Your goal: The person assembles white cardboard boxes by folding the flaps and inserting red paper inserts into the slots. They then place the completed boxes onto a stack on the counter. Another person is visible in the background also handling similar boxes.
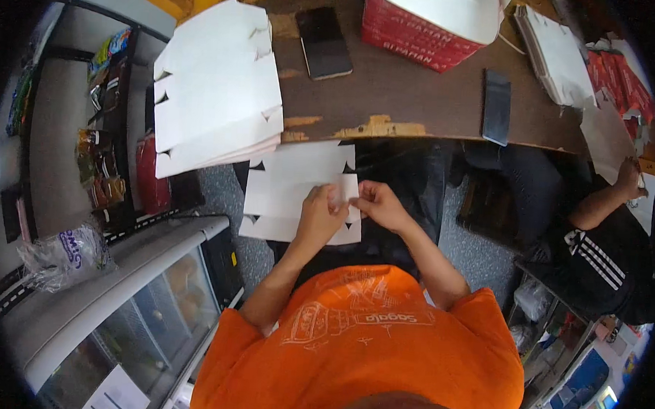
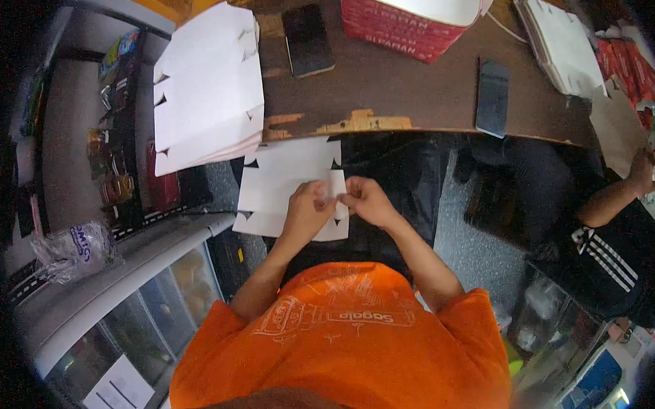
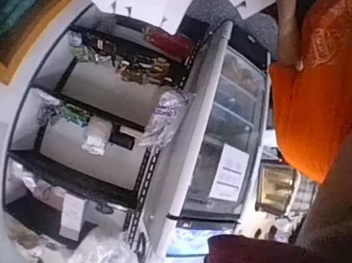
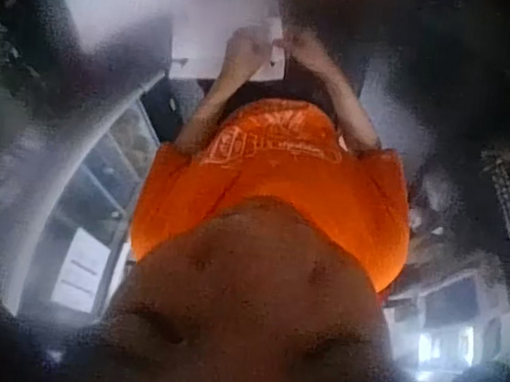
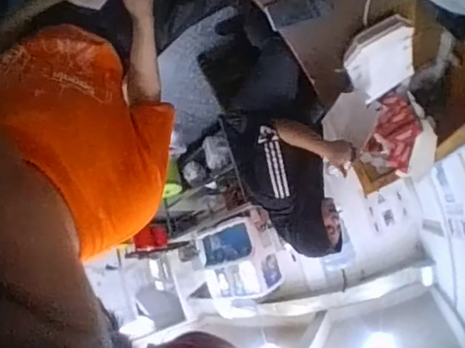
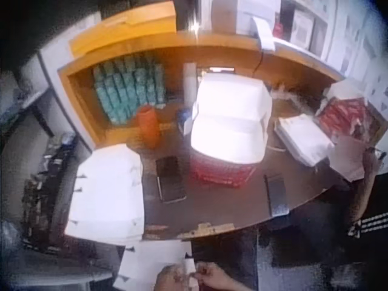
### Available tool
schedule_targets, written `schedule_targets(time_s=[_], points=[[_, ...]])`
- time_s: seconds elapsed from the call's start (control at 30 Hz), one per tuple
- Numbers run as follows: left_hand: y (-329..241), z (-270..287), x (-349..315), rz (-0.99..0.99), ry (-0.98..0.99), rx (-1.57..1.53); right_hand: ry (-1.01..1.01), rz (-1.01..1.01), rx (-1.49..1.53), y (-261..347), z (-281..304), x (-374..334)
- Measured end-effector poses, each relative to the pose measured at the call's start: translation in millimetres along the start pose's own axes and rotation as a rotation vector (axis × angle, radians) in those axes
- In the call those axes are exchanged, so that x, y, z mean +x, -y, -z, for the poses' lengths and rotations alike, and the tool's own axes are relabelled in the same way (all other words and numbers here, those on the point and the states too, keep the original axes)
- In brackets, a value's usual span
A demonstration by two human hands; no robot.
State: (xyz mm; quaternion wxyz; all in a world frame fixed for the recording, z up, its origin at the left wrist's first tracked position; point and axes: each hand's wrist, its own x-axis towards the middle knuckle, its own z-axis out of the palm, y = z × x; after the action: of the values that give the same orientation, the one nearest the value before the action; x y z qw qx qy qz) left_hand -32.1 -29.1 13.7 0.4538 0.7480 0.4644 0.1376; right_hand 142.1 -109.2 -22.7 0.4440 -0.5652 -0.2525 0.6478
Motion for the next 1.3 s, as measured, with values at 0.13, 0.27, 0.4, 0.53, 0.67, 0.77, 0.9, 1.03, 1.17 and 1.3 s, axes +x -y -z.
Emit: schedule_targets(time_s=[0.13,0.27,0.4,0.53,0.67,0.77,0.9,1.03,1.17,1.3], points=[[1,-2,3,-0.062,0.032,0.1,-0.008,0.013,-0.052,-2,-3,-2],[3,-7,5,-0.018,0.094,0.066,-0.03,0.063,-0.062,-8,-6,2],[6,-11,5,-0.03,0.1,0.084,-0.022,0.073,-0.113,-15,-5,6],[14,-14,2,-0.081,0.1,0.146,0.036,0.027,-0.104,-12,-5,5],[8,-5,1,-0.127,0.023,0.029,0.048,-0.018,0.184,2,-15,-2],[12,8,5,0.178,0.104,-0.219,0.053,-0.06,0.271,-3,-14,0],[12,15,4,0.187,0.142,-0.355,0.031,0.221,-0.096,-7,-17,-2],[13,22,7,0.238,0.251,-0.372,0.005,0.252,-0.06,-10,-18,6],[22,16,6,0.304,0.262,-0.617,-0.034,0.183,0.057,8,-25,4],[14,15,7,0.326,0.279,-0.746,-0.044,0.209,-0.106,20,-23,4]])
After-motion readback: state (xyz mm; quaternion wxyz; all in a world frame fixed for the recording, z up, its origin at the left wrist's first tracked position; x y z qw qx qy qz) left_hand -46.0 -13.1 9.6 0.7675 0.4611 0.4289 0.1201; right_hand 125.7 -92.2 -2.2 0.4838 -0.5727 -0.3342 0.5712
